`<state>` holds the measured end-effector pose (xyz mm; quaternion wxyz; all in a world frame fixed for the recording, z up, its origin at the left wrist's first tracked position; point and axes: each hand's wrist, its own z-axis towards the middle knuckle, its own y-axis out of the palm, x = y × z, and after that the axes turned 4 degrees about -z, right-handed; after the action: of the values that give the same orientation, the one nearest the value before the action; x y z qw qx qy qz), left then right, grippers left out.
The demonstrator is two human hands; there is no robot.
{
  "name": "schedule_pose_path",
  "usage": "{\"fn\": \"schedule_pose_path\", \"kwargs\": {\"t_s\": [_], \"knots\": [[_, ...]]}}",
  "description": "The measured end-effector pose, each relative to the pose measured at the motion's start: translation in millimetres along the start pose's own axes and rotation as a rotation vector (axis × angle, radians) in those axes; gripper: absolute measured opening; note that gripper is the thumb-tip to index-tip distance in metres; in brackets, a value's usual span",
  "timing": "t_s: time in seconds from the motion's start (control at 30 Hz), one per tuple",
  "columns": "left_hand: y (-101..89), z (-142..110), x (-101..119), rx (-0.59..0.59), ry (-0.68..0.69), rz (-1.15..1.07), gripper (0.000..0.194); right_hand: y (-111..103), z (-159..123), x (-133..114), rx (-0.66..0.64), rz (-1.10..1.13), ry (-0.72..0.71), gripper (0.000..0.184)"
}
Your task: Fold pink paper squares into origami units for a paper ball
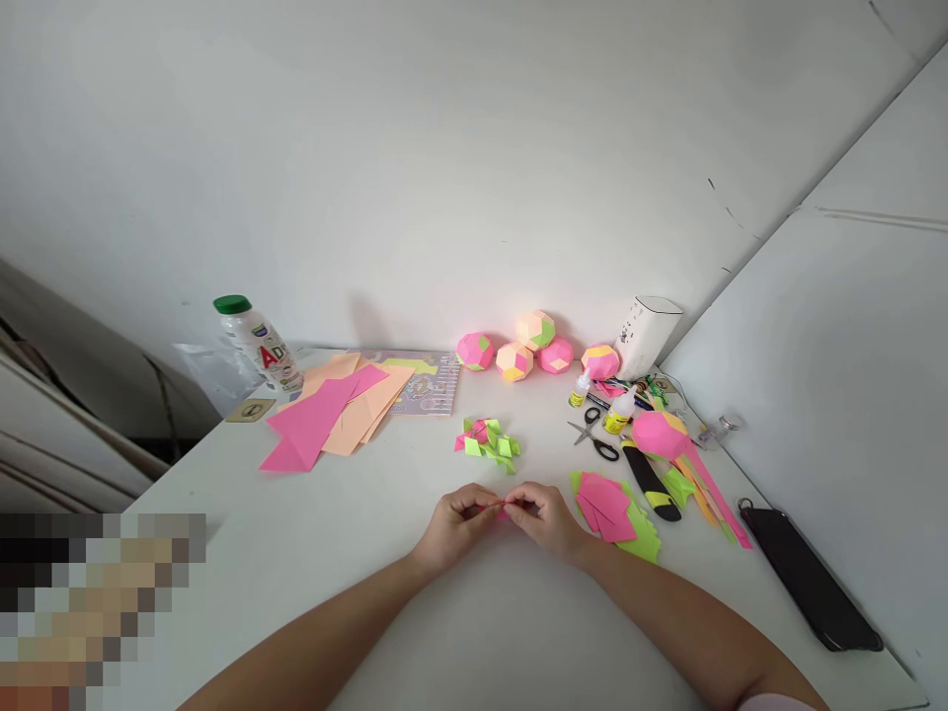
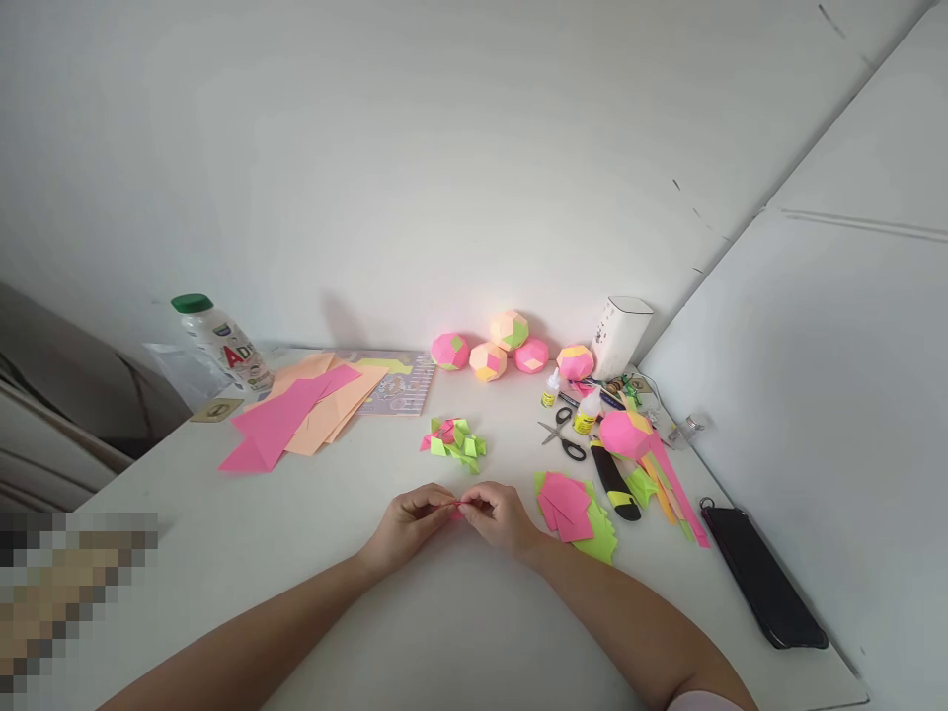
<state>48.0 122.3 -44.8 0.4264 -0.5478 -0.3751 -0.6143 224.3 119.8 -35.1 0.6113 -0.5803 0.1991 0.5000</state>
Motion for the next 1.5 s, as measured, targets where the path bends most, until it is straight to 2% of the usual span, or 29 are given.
{"fn": "schedule_pose_path", "kwargs": {"t_s": [0.47,0.83,1.03,1.27,1.5], "knots": [[1.3,0.4,3.8,0.005,0.035,0.107,0.017,1.8,-1.2,2.1,-0.022,-0.116,-0.088,0.016],[3.9,-1.5,6.5,-0.032,-0.112,0.043,0.028,2.4,-3.9,3.1,-0.043,-0.116,-0.121,0.012],[4.1,-1.9,7.2,-0.021,-0.128,0.077,0.036,2.3,-4.8,4.2,-0.045,-0.033,-0.052,0.020],[2.6,-2.1,7.7,-0.050,-0.128,0.048,0.045,-3.6,-2.6,-0.8,-0.111,0.146,0.080,0.024],[1.8,-1.4,7.8,-0.073,-0.056,0.031,0.026,-5.7,-1.9,0.1,-0.146,0.187,0.100,0.023]]}}
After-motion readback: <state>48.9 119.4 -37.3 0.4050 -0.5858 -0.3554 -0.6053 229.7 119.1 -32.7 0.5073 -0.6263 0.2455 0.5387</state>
